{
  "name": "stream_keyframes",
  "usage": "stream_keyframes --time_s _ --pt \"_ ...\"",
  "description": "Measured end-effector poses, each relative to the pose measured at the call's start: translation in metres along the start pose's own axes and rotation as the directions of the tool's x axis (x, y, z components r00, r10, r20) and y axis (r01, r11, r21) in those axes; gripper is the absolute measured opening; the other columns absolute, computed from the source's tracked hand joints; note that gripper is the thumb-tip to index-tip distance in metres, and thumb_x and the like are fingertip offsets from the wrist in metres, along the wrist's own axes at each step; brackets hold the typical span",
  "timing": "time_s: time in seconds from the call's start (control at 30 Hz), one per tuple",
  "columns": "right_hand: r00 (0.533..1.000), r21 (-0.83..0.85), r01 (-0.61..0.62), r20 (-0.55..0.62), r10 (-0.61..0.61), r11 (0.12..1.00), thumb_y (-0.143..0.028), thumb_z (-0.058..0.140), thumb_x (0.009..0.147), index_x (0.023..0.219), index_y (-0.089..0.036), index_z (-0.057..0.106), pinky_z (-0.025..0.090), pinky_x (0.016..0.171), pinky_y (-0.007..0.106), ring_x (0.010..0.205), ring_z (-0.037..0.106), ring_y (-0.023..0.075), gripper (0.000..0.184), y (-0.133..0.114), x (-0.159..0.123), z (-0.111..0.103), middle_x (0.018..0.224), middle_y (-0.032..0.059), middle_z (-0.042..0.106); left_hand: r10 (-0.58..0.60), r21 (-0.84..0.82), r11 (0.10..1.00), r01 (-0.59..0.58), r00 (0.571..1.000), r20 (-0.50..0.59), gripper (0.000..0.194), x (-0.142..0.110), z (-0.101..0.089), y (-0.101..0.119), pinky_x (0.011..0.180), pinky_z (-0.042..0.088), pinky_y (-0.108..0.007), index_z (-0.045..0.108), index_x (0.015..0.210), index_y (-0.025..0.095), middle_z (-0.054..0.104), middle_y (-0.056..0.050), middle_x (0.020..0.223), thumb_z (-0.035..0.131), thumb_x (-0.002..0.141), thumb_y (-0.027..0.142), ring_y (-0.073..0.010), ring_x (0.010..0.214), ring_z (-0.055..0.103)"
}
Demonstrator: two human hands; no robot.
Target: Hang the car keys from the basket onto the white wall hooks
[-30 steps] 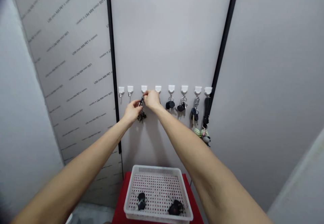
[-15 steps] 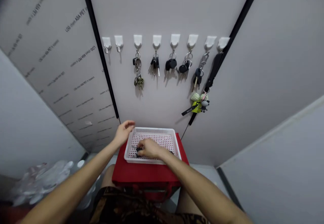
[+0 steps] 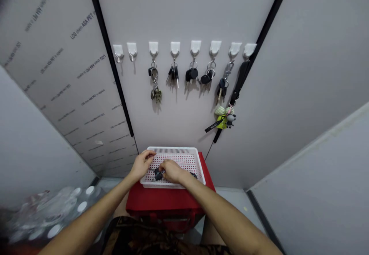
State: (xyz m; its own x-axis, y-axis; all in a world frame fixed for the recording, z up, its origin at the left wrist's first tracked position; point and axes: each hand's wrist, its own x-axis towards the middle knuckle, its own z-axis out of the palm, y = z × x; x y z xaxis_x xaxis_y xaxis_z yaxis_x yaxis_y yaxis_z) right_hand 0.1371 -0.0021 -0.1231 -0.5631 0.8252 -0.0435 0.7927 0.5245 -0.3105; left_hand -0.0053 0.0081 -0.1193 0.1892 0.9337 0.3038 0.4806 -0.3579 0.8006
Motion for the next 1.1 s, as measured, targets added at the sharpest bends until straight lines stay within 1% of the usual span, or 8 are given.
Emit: stream_keyframes --time_s 0.2,0.3,0.43,0.53,0.77,0.83,0.93,1.1 --pt "0.998 0.008 0.026 -0.056 -0.025 1.0 -0.009 0.041 0.057 0.067 -0.014 0.056 0.033 0.059 0.02 0.064 0.047 0.0109 0.019 0.002 0.005 0.011 0.072 0.0047 0.054 0.004 0.046 0.999 -0.006 0.999 0.048 0.019 -0.001 0.003 -0.001 0.068 0.037 -0.023 0.053 0.074 0.014 0.054 -0.002 0.076 0.039 0.062 0.01 -0.0105 0.071 0.049" --pt "0.991 0.151 0.009 -0.132 0.011 0.988 -0.008 0.04 0.057 0.062 -0.013 0.055 0.033 0.057 0.019 0.059 0.046 0.009 0.016 -0.002 0.007 0.0 0.064 0.0027 0.054 0.003 -0.006 1.0 -0.003 0.993 0.118 0.022 -0.004 -0.003 0.002 0.073 0.036 -0.025 0.052 0.082 0.015 0.054 -0.003 0.083 0.042 0.062 0.013 -0.0119 0.078 0.048" --pt "0.973 0.474 -0.12 -0.12 0.199 0.872 -0.015 0.043 0.059 0.059 -0.012 0.052 0.031 0.043 0.016 0.043 0.041 0.0056 0.009 -0.012 0.012 -0.039 0.047 -0.0024 0.048 0.088 -0.242 0.97 -0.023 0.961 0.26 0.032 -0.002 -0.01 0.013 0.08 0.033 -0.025 0.047 0.093 0.016 0.053 -0.003 0.094 0.047 0.061 0.018 -0.013 0.088 0.046" --pt "0.961 0.622 -0.158 -0.083 0.265 0.767 -0.021 0.045 0.06 0.061 -0.012 0.049 0.028 0.037 0.016 0.035 0.037 0.0045 0.01 -0.021 0.018 -0.077 0.039 -0.0056 0.042 0.083 -0.437 0.899 0.035 0.965 0.248 0.029 0.009 -0.017 0.026 0.076 0.035 -0.026 0.047 0.092 0.013 0.054 -0.005 0.091 0.043 0.065 0.02 -0.013 0.084 0.048" --pt "0.924 0.696 0.092 -0.326 0.199 0.712 -0.021 0.048 0.059 0.059 -0.013 0.047 0.034 0.039 0.017 0.036 0.041 0.0043 0.009 -0.053 0.047 -0.16 0.042 -0.0055 0.045 0.011 -0.628 0.778 0.03 0.998 0.062 0.025 0.053 -0.062 0.077 0.061 0.038 -0.021 0.049 0.082 0.012 0.056 -0.003 0.074 0.046 0.064 0.029 -0.0096 0.067 0.05" --pt "0.877 0.63 0.182 -0.45 0.165 0.755 -0.021 0.048 0.059 0.063 -0.013 0.048 0.035 0.039 0.017 0.037 0.042 0.0043 0.009 -0.064 0.059 -0.185 0.046 -0.0045 0.047 0.012 -0.669 0.743 -0.007 1.0 0.002 0.023 0.069 -0.081 0.094 0.055 0.037 -0.019 0.049 0.079 0.012 0.055 -0.001 0.067 0.046 0.064 0.03 -0.0073 0.058 0.049" --pt "0.753 0.442 0.262 -0.649 0.105 0.858 -0.02 0.048 0.06 0.071 -0.013 0.05 0.037 0.041 0.016 0.038 0.044 0.0043 0.013 -0.081 0.078 -0.224 0.049 -0.0035 0.05 0.003 -0.696 0.713 -0.082 0.993 -0.114 0.019 0.094 -0.11 0.121 0.049 0.036 -0.017 0.049 0.075 0.012 0.051 0.001 0.059 0.047 0.064 0.027 -0.0047 0.05 0.047" --pt "0.597 0.245 0.178 -0.797 0.093 0.953 -0.016 0.044 0.063 0.072 -0.012 0.053 0.04 0.047 0.017 0.042 0.047 0.0048 0.014 -0.097 0.108 -0.27 0.052 -0.0013 0.053 -0.059 -0.704 0.701 -0.116 0.974 -0.219 0.009 0.133 -0.139 0.152 0.044 0.034 -0.015 0.048 0.068 0.011 0.047 0.003 0.05 0.043 0.067 0.018 -0.0026 0.042 0.045"
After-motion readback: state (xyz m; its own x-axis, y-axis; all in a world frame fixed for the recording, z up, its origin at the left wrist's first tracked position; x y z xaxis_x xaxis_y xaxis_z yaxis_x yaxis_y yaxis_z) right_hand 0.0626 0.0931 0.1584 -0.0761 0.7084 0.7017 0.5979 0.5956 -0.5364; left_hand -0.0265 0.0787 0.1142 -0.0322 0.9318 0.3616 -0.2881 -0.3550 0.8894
